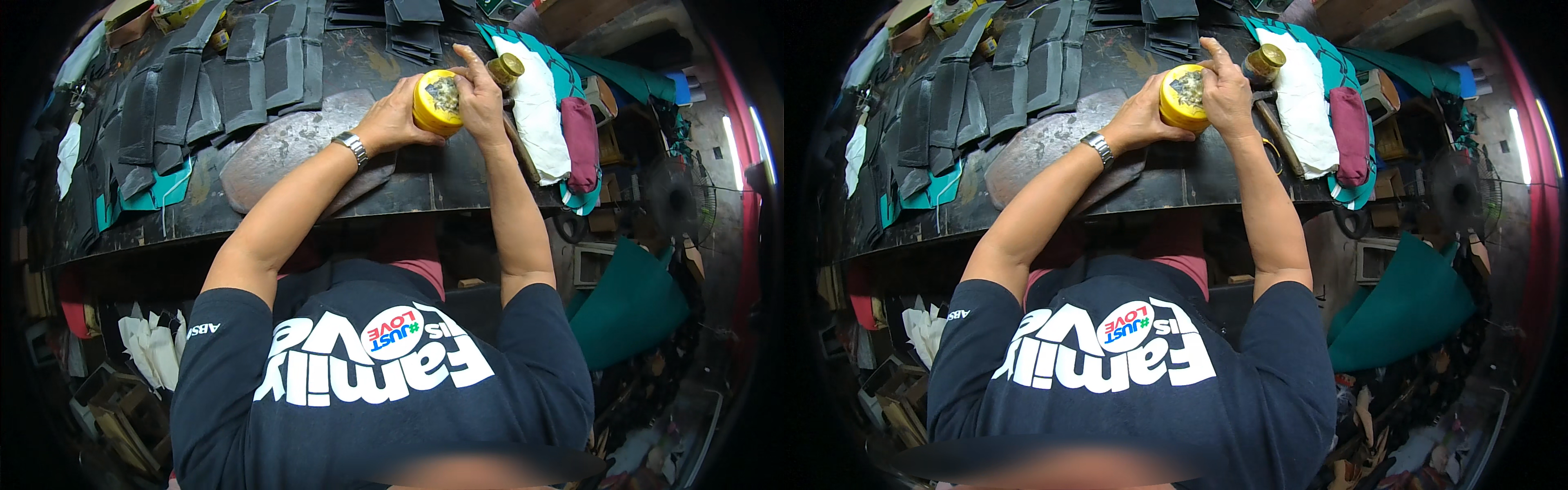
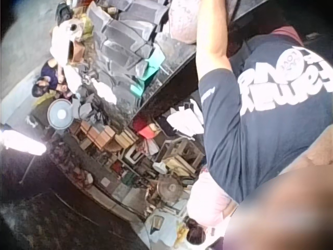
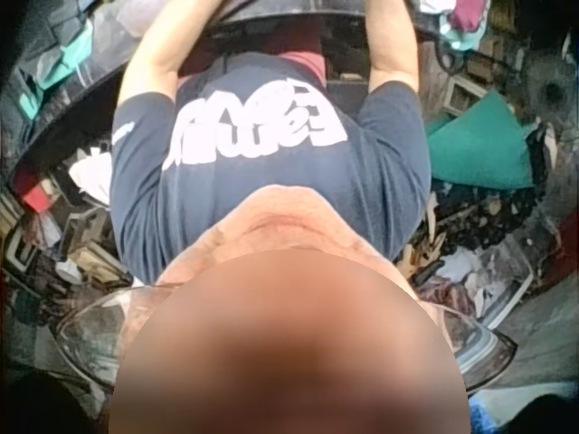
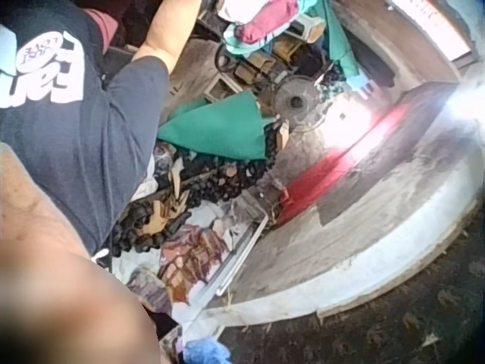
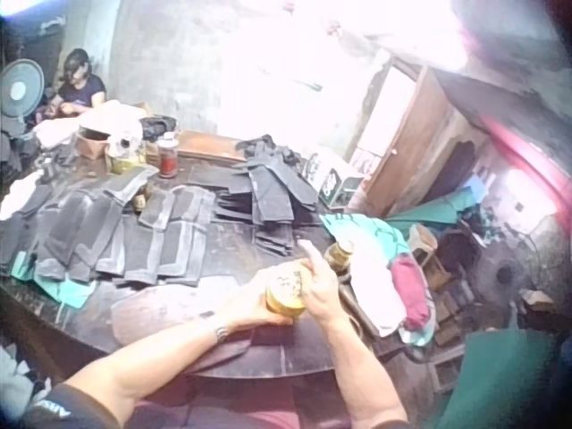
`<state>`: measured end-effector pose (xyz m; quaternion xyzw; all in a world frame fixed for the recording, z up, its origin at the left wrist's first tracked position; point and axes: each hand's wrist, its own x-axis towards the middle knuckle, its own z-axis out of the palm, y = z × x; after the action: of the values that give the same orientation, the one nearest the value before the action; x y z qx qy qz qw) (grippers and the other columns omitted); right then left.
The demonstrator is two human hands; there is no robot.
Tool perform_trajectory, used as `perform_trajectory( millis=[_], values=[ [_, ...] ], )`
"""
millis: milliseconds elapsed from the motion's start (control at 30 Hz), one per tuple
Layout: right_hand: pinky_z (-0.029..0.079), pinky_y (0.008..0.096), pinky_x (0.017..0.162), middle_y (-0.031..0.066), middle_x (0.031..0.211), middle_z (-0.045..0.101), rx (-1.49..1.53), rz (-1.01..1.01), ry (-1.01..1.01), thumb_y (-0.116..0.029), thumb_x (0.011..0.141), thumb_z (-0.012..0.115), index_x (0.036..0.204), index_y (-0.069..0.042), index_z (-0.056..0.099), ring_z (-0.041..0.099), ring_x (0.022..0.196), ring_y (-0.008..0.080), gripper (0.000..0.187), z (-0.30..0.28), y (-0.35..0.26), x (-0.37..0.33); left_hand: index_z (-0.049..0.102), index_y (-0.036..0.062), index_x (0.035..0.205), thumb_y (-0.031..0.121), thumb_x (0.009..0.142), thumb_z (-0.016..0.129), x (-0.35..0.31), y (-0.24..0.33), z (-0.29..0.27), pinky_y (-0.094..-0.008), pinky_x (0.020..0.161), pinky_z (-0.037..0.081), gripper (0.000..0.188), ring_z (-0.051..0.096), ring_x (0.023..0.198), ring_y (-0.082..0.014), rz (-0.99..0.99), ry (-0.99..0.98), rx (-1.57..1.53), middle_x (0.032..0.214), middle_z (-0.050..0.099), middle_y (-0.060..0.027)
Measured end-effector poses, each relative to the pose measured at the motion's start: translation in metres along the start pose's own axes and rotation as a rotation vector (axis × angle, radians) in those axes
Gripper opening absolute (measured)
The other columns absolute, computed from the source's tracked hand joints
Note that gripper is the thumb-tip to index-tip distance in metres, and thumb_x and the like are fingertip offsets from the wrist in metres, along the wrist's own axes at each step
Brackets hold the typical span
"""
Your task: The person assembles sandals by applying adhesive from a yellow tub to black rubber straps and pressing them onto a sole. The person repeatedly picks up straps, applies glue, and attaches them to the sole, then folds and presses the edges to secure the bond.
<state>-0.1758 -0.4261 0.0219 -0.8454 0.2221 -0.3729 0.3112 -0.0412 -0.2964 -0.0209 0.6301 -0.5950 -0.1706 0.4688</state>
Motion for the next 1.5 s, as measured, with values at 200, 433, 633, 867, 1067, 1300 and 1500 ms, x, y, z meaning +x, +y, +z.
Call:
perform_trajectory(
  millis=[200, 433, 633, 867, 1067, 1300, 1500],
  values=[
    [0.05, 0.0408, 0.097, 0.0209, 0.115, 0.07, -0.078, 0.172, -0.052, -0.034, 0.1, 0.058, 0.138, -0.011, 0.057, 0.067, 0.11, 0.0376, 0.045, 0.015, 0.015, 0.016, 0.036, 0.0091, 0.149, 0.053, 0.062, 0.093, 0.001, -0.006, -0.002, -0.0429, 0.111, 0.043, 0.113, 0.052, 0.133, -0.0352, 0.037, -0.058, -0.101, 0.144, 0.05, -0.0168],
    [0.056, 0.0288, 0.078, 0.0127, 0.104, 0.07, 0.49, 0.576, -0.305, -0.029, 0.094, 0.072, 0.142, -0.003, 0.051, 0.07, 0.089, 0.0153, 0.058, 0.002, 0.017, 0.027, 0.052, 0.0, 0.138, 0.048, 0.105, 0.049, 0.029, 0.0, -0.007, -0.0322, 0.109, 0.038, 0.058, 0.053, 0.125, -0.0157, -0.453, -0.113, -0.651, 0.134, 0.06, -0.0106],
    [0.052, 0.0275, 0.092, 0.0054, 0.126, 0.065, 0.519, 0.716, -0.291, -0.026, 0.103, 0.059, 0.144, -0.005, 0.05, 0.065, 0.106, 0.0115, 0.048, 0.006, 0.008, 0.021, 0.064, -0.0046, 0.11, 0.034, 0.105, 0.048, 0.037, -0.003, 0.011, -0.0329, 0.092, 0.045, 0.042, 0.062, 0.101, -0.0221, -0.231, 0.127, -0.32, 0.109, 0.068, -0.0156],
    [0.054, 0.0269, 0.088, 0.006, 0.128, 0.064, 0.618, 0.644, -0.243, -0.029, 0.105, 0.055, 0.139, -0.003, 0.057, 0.065, 0.104, 0.0112, 0.042, 0.01, 0.019, 0.015, 0.065, 0.0031, 0.118, 0.032, 0.105, 0.045, 0.02, -0.006, 0.02, -0.0424, 0.101, 0.044, 0.038, 0.058, 0.116, -0.0376, -0.104, 0.248, -0.255, 0.118, 0.064, -0.0228],
    [0.048, 0.0287, 0.099, 0.0111, 0.138, 0.061, 0.477, 0.629, -0.294, -0.026, 0.105, 0.052, 0.144, 0.0, 0.053, 0.06, 0.119, 0.0163, 0.047, 0.012, 0.037, 0.022, 0.061, 0.0052, 0.13, 0.034, 0.106, 0.045, 0.024, -0.008, 0.019, -0.0404, 0.108, 0.04, 0.041, 0.055, 0.123, -0.034, -0.167, 0.152, -0.414, 0.127, 0.06, -0.0216],
    [0.053, 0.0362, 0.094, 0.0188, 0.148, 0.045, 0.462, 0.415, 0.024, -0.07, 0.096, 0.051, 0.157, -0.006, 0.028, 0.065, 0.111, 0.0194, 0.091, 0.014, 0.046, 0.019, 0.028, 0.0052, 0.157, 0.044, 0.081, 0.081, -0.003, 0.003, 0.005, -0.0353, 0.118, 0.03, 0.1, 0.045, 0.139, -0.0274, -0.177, -0.017, -0.505, 0.146, 0.05, -0.0165],
    [0.047, 0.0391, 0.096, 0.0084, 0.123, 0.064, -0.258, -0.158, -0.077, -0.014, 0.08, 0.068, 0.098, -0.013, 0.076, 0.058, 0.115, 0.0266, 0.019, -0.045, -0.029, 0.023, 0.035, 0.0051, 0.15, 0.037, 0.054, 0.098, -0.012, 0.009, 0.004, -0.0408, 0.116, 0.036, 0.119, 0.044, 0.139, -0.0331, -0.014, 0.004, -0.156, 0.144, 0.05, -0.0189]
  ],
)
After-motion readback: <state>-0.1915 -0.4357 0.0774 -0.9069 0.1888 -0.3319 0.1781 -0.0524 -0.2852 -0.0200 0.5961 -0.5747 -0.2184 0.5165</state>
